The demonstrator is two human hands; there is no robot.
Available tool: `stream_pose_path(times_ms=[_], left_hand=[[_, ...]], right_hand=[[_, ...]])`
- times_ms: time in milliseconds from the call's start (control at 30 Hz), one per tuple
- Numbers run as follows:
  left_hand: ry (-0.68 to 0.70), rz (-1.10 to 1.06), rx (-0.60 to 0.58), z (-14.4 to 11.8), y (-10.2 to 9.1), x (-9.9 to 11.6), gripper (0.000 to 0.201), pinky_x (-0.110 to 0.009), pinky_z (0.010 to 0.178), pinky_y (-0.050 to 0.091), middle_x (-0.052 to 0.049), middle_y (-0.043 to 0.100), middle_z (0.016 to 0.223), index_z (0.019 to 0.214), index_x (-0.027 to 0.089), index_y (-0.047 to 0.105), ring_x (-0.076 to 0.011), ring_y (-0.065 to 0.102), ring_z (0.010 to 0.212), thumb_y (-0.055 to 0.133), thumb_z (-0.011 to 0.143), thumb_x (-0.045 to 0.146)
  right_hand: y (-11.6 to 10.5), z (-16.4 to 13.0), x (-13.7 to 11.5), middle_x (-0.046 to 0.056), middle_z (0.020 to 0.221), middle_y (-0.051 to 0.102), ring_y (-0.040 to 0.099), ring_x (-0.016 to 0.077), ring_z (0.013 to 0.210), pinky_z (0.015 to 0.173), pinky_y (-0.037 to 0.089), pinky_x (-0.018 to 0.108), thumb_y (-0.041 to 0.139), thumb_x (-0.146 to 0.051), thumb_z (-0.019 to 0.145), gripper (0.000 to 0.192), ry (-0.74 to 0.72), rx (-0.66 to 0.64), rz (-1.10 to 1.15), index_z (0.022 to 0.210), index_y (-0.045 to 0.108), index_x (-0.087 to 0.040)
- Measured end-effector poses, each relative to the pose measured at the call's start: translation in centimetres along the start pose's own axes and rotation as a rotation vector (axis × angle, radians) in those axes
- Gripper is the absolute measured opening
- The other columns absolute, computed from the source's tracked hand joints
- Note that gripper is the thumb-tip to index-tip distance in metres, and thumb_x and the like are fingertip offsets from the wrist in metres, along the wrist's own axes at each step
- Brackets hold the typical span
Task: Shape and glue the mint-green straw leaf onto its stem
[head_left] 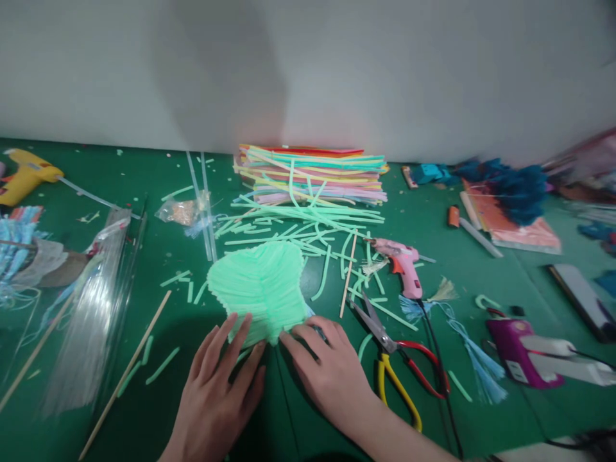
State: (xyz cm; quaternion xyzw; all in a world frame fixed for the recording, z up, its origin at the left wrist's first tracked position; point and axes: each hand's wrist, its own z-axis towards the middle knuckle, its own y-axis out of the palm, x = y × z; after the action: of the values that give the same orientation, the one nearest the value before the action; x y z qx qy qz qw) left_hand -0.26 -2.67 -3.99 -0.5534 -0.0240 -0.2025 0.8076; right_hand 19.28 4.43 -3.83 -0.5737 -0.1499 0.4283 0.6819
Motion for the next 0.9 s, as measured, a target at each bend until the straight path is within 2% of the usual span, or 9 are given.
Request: stream_pose_path(times_ms=[267, 433, 633, 767, 900], left_hand=[[-0.035, 0.075, 0.001, -0.3, 0.1, 0.9, 0.028, -0.057, 0.104, 0.039, -0.025, 0.056, 0.140, 0.114, 0.011, 0.070, -0.0420, 0.044, 0.135, 0.063, 0.090, 0.022], [0.054, 0.058, 0.046, -0.5, -0.8, 1.0, 0.037, -0.045, 0.116, 0.028, -0.014, 0.067, 0.131, 0.125, 0.009, 0.065, -0.0298, 0.050, 0.132, 0.064, 0.089, 0.018], [0.004, 0.088, -0.054, -1.1, 0.4, 1.0, 0.053, -0.045, 0.121, 0.016, -0.011, 0.060, 0.139, 0.136, 0.007, 0.056, -0.0297, 0.055, 0.127, 0.053, 0.095, 0.040], [0.041, 0.149, -0.092, -1.6, 1.0, 0.7, 0.057, -0.046, 0.122, 0.014, -0.012, 0.055, 0.143, 0.141, 0.007, 0.050, -0.0300, 0.054, 0.129, 0.055, 0.094, 0.039], [0.048, 0.159, -0.106, -1.8, 0.8, 0.5, 0.056, -0.046, 0.122, 0.015, -0.012, 0.054, 0.144, 0.143, 0.007, 0.047, -0.0277, 0.054, 0.129, 0.054, 0.095, 0.036]], right_hand=[[0.0, -0.5, -0.8, 0.009, 0.107, 0.069, 0.049, 0.0329, 0.110, 0.086, 0.045, 0.047, 0.053, -0.011, 0.093, 0.029, 0.059, -0.017, -0.026, 0.118, 0.066, -0.016], [-1.3, -1.0, -0.4, 0.009, 0.111, 0.069, 0.049, 0.0305, 0.114, 0.094, 0.047, 0.047, 0.055, -0.011, 0.092, 0.031, 0.076, 0.024, 0.067, 0.122, 0.064, -0.013], [-1.3, -2.1, 0.4, 0.009, 0.110, 0.068, 0.049, 0.0287, 0.113, 0.095, 0.048, 0.046, 0.058, -0.008, 0.090, 0.032, 0.145, 0.055, 0.080, 0.120, 0.065, -0.015], [-0.9, -2.5, 0.8, 0.009, 0.111, 0.067, 0.049, 0.0288, 0.111, 0.095, 0.047, 0.046, 0.059, -0.008, 0.089, 0.032, 0.183, 0.059, 0.057, 0.119, 0.066, -0.015], [-1.0, -2.6, 0.9, 0.010, 0.111, 0.068, 0.048, 0.0290, 0.111, 0.094, 0.047, 0.045, 0.059, -0.007, 0.089, 0.034, 0.171, 0.077, 0.048, 0.121, 0.066, -0.014]])
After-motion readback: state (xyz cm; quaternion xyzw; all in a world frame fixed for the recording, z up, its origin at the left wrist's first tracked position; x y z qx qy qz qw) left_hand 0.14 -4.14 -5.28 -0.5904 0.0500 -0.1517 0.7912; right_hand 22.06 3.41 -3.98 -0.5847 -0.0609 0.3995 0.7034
